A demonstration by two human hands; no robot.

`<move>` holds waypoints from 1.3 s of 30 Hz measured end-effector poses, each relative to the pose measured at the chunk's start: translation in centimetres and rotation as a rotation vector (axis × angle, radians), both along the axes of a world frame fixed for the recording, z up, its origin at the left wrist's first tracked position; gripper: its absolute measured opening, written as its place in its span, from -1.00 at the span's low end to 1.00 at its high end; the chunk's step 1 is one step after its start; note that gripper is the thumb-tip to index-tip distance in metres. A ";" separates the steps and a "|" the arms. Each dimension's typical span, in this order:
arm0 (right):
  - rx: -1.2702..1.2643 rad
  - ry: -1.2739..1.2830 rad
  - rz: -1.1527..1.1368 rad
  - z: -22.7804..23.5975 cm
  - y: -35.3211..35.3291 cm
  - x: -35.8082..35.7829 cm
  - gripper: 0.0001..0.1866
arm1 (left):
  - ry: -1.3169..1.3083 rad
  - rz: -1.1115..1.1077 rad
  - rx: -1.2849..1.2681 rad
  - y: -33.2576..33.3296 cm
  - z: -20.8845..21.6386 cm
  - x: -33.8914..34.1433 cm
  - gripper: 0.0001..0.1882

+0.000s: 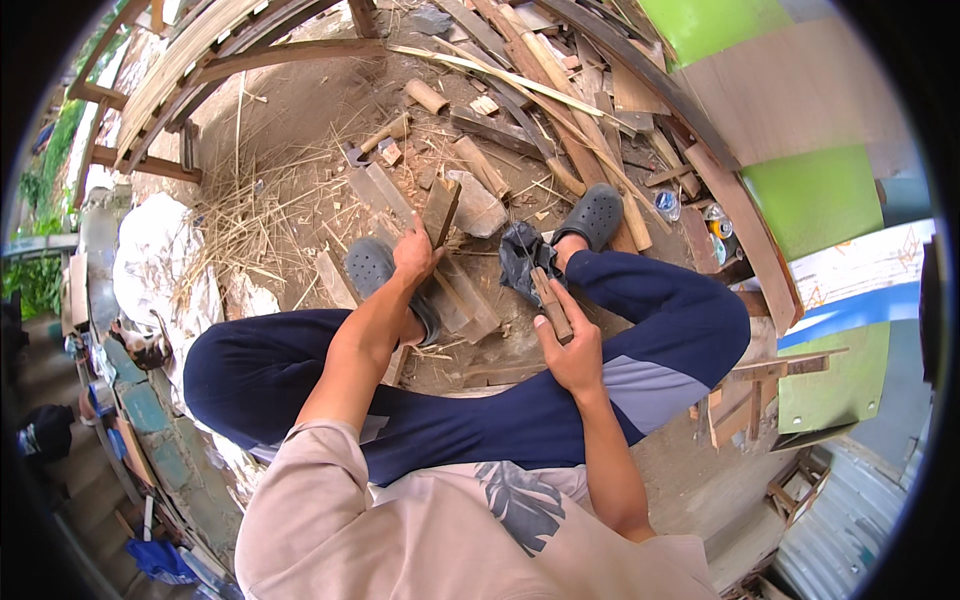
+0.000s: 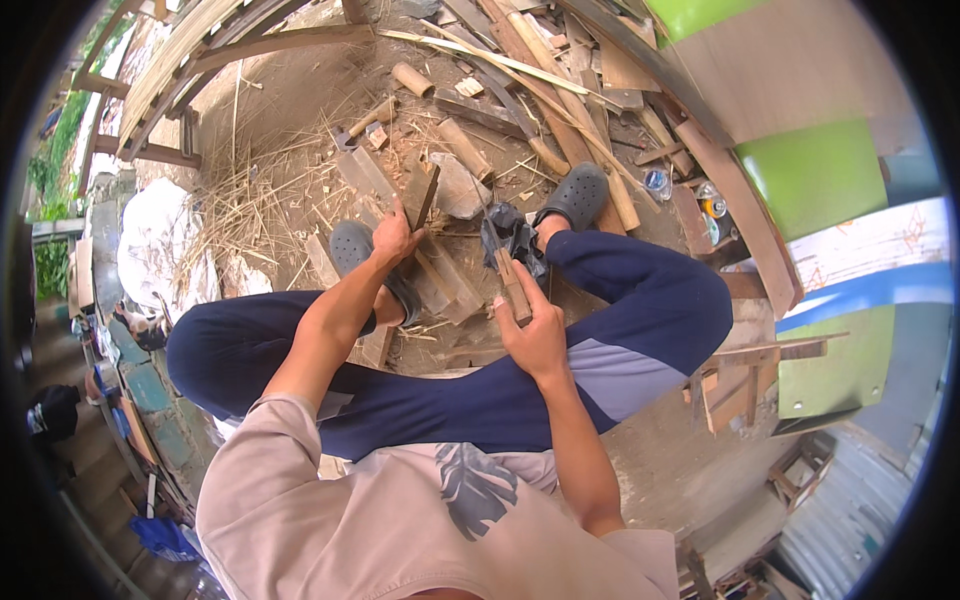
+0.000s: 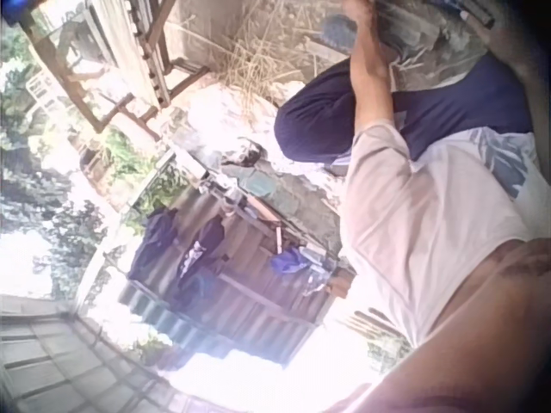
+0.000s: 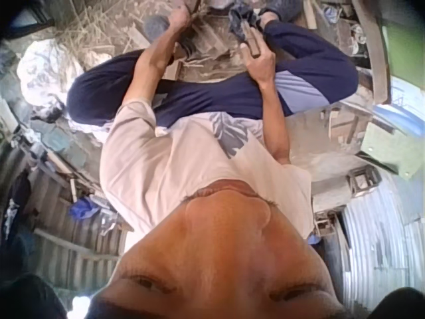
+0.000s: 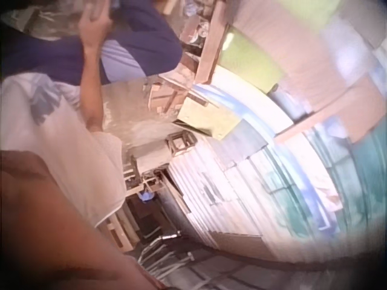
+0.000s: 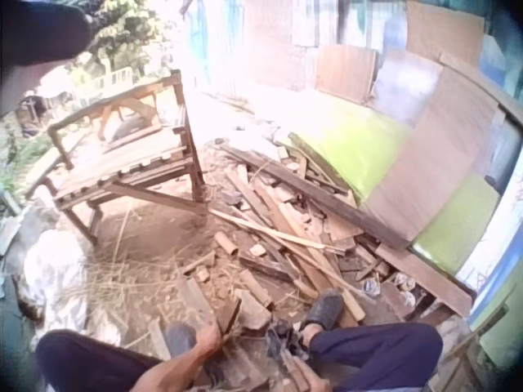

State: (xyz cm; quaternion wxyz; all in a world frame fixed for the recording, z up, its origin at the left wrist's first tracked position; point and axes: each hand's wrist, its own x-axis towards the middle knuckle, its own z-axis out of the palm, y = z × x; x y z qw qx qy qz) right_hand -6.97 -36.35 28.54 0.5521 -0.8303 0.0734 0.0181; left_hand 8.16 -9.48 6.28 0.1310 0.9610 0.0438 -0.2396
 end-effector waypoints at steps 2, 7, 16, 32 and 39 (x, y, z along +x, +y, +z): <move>-0.022 -0.012 0.023 -0.1 0.2 -0.2 -0.45 | -0.056 0.037 -0.001 -0.4 0.2 -1.0 0.16; -0.035 0.021 0.040 0.3 1.2 0.0 -0.49 | -0.235 0.112 -0.053 -0.6 -0.2 -1.9 0.00; -0.147 -0.024 0.118 0.9 5.4 1.5 -0.50 | -0.164 0.606 -0.394 -1.6 -0.7 4.0 -0.21; -0.127 0.392 0.366 5.2 9.1 6.1 -0.27 | -0.020 0.605 -0.463 -1.5 -1.9 6.0 -0.15; -0.183 0.132 0.356 3.8 8.8 6.6 -0.37 | -0.040 0.637 -0.467 -1.6 -3.4 6.6 -0.12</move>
